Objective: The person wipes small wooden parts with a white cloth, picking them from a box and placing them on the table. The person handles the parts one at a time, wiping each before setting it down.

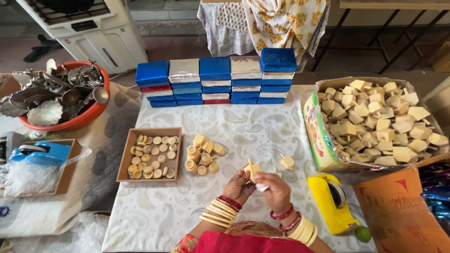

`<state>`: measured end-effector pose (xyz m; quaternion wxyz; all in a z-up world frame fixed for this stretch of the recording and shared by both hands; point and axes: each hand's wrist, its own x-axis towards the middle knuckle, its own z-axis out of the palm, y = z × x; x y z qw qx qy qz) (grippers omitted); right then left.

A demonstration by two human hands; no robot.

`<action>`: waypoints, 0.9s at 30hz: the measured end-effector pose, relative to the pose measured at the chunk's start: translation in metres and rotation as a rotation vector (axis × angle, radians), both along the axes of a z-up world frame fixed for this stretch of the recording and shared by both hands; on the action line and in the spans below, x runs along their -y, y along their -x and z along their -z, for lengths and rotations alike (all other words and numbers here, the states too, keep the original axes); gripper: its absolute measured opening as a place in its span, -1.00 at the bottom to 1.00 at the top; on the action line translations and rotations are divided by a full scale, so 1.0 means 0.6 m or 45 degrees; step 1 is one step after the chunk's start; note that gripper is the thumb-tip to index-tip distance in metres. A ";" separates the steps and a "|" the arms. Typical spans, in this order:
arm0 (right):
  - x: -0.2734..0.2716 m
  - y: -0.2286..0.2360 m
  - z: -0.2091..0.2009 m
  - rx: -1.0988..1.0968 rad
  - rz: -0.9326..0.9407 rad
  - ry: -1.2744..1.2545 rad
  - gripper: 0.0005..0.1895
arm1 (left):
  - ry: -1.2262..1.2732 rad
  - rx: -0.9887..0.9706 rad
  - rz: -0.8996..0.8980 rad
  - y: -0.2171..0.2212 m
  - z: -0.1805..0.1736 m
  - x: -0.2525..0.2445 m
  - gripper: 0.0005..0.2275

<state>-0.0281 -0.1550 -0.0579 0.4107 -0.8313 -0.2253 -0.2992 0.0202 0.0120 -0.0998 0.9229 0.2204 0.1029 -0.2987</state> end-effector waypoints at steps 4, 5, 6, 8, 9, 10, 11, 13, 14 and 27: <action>-0.003 -0.007 -0.090 -0.224 0.103 -0.252 -0.65 | -0.069 -0.005 0.113 0.008 -0.057 0.004 -0.62; -0.010 -0.009 -0.128 -0.245 0.008 -0.252 -0.51 | -0.142 0.038 0.165 0.010 -0.066 0.005 -0.63; -0.016 -0.005 -0.129 -0.247 0.012 -0.254 -0.51 | -0.143 0.036 0.169 0.009 -0.055 0.005 -0.63; -0.025 -0.001 -0.131 -0.322 -0.106 -0.173 -0.43 | -0.161 0.079 0.170 0.005 -0.035 0.008 -0.63; -0.027 0.001 -0.127 -0.325 -0.105 -0.173 -0.43 | -0.160 0.076 0.171 0.006 -0.019 0.007 -0.63; -0.029 0.002 -0.123 -0.258 -0.019 -0.096 -0.44 | -0.009 0.124 0.154 0.006 -0.003 0.007 -0.64; -0.031 0.006 -0.118 -0.195 0.069 -0.020 -0.45 | 0.141 0.168 0.138 0.008 0.013 0.007 -0.64; -0.027 0.005 -0.093 -0.108 0.092 0.050 -0.52 | 0.089 0.077 0.112 0.012 0.008 0.007 -0.69; -0.025 0.005 -0.080 -0.016 0.112 0.121 -0.59 | 0.036 -0.007 0.083 0.014 0.005 0.007 -0.73; -0.023 0.004 -0.152 -0.286 -0.171 -0.114 -0.31 | 0.035 0.197 0.105 0.001 -0.039 -0.002 -0.60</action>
